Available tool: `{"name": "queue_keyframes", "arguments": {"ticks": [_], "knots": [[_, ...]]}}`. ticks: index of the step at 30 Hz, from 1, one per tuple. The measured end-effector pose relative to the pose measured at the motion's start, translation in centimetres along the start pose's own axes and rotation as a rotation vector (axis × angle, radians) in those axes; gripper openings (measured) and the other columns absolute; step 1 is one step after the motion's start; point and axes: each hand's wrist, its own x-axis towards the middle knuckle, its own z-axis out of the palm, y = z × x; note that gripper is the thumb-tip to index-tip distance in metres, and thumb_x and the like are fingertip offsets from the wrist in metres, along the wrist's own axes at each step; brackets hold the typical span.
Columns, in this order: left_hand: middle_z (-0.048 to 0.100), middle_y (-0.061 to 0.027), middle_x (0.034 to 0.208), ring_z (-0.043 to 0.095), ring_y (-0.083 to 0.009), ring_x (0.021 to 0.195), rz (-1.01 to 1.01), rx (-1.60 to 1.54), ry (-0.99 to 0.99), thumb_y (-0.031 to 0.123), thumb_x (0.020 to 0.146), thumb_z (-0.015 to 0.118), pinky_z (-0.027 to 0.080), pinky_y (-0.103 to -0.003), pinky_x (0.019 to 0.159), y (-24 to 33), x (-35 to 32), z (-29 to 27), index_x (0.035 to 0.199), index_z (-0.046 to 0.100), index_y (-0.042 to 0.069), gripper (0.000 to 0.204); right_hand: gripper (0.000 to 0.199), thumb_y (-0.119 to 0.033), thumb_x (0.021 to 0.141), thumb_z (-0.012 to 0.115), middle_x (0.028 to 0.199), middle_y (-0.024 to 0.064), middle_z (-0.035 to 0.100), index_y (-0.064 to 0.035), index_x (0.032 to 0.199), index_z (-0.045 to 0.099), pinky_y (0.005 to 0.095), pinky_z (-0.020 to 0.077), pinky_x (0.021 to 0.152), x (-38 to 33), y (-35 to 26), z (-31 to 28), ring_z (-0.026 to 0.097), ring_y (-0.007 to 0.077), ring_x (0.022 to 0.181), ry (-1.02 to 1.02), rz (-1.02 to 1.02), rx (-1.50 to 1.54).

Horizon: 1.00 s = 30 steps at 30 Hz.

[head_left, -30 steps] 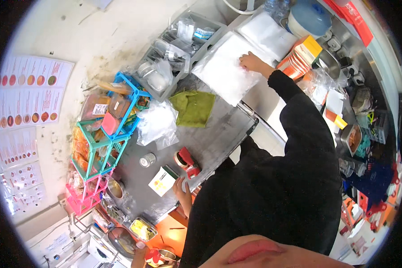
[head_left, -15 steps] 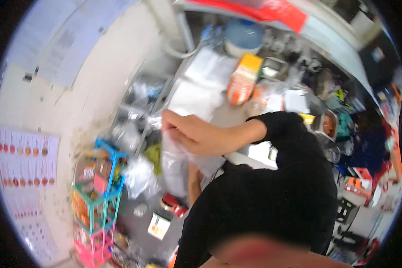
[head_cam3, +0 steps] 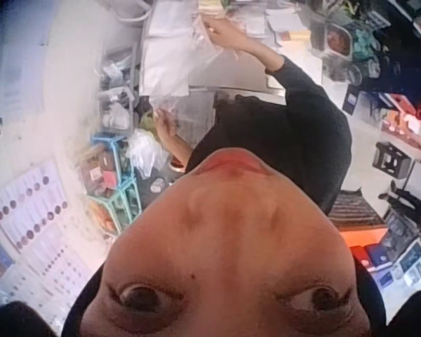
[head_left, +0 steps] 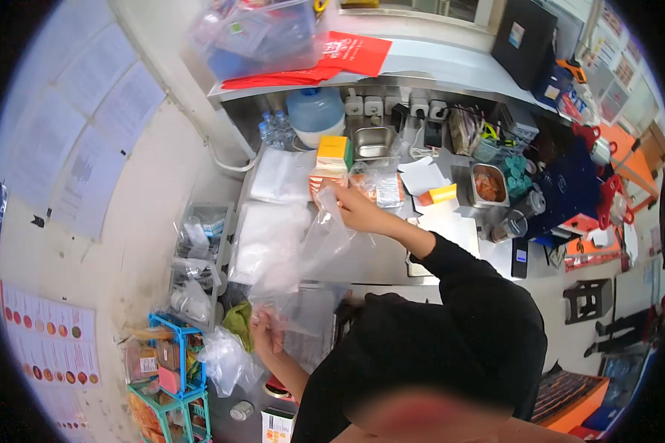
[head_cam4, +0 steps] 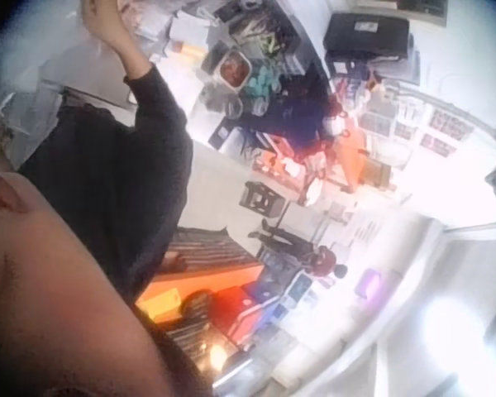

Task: The person assembles a paper food box by hand, folding and securing the flaps, and then places the box into a clear plastic bag along with other prepared items.

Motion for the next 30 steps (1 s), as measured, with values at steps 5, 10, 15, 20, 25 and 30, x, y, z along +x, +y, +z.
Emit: {"name": "queue_keyframes", "arguments": {"ticks": [5,10,15,20,25,30], "knots": [[0.062,-0.0048,0.088,0.060,-0.0145,0.072,0.005,0.250,-0.007,0.011,0.093,0.069,0.057,-0.035,0.072,-4.7,2.3,-1.4,0.109,0.061,0.000,0.021,0.019,-0.012,0.094,0.059,0.087,0.0174,0.060,-0.0048,0.112,0.054,0.0496,0.0453,0.079,-3.4,0.8,-0.8,0.058,0.0439,0.076,0.265,0.124,-0.463],[0.069,-0.0121,0.102,0.067,-0.0190,0.092,0.146,0.318,0.297,0.010,0.096,0.064,0.058,-0.034,0.087,-7.8,-1.5,3.2,0.105,0.066,-0.006,0.019,0.020,-0.020,0.091,0.070,0.077,0.0126,0.061,-0.0022,0.092,0.060,0.0401,0.0487,0.063,-9.4,-8.5,7.7,0.060,0.0256,0.066,-0.053,0.482,0.090],[0.068,-0.0078,0.090,0.065,-0.0153,0.078,-0.204,0.106,0.136,0.008,0.084,0.076,0.052,-0.027,0.065,-8.7,-4.0,3.7,0.101,0.066,-0.005,0.024,0.025,-0.020,0.086,0.078,0.069,0.0046,0.057,-0.0021,0.080,0.061,0.0329,0.0450,0.059,-15.0,-6.5,12.1,0.052,0.0138,0.063,-0.623,0.473,0.334],[0.067,-0.0051,0.081,0.064,-0.0145,0.075,0.487,0.373,0.336,0.006,0.079,0.078,0.051,-0.030,0.064,-7.5,-9.8,-1.4,0.095,0.070,0.004,0.018,0.020,-0.001,0.081,0.068,0.070,0.0031,0.046,-0.0018,0.070,0.051,0.0279,0.0361,0.058,-14.7,-5.3,13.7,0.042,0.0124,0.064,-0.605,0.009,0.346],[0.067,-0.0107,0.077,0.066,-0.0268,0.068,0.856,1.040,1.298,0.019,0.084,0.070,0.052,-0.041,0.063,-4.0,-18.7,-3.0,0.097,0.073,0.009,0.017,0.007,-0.002,0.083,0.057,0.093,0.0142,0.065,-0.0001,0.087,0.063,0.0358,0.0502,0.075,-12.2,-10.2,18.0,0.063,0.0267,0.086,-0.423,-0.321,0.208],[0.070,-0.0109,0.074,0.066,-0.0336,0.058,0.489,1.504,1.299,0.014,0.077,0.065,0.049,-0.048,0.053,-5.2,-18.7,-3.2,0.110,0.060,0.017,0.033,0.036,-0.001,0.087,0.048,0.118,0.0241,0.067,0.0048,0.119,0.064,0.0444,0.0524,0.093,-11.7,-5.4,26.2,0.066,0.0366,0.109,-0.779,-0.357,0.201]]}}
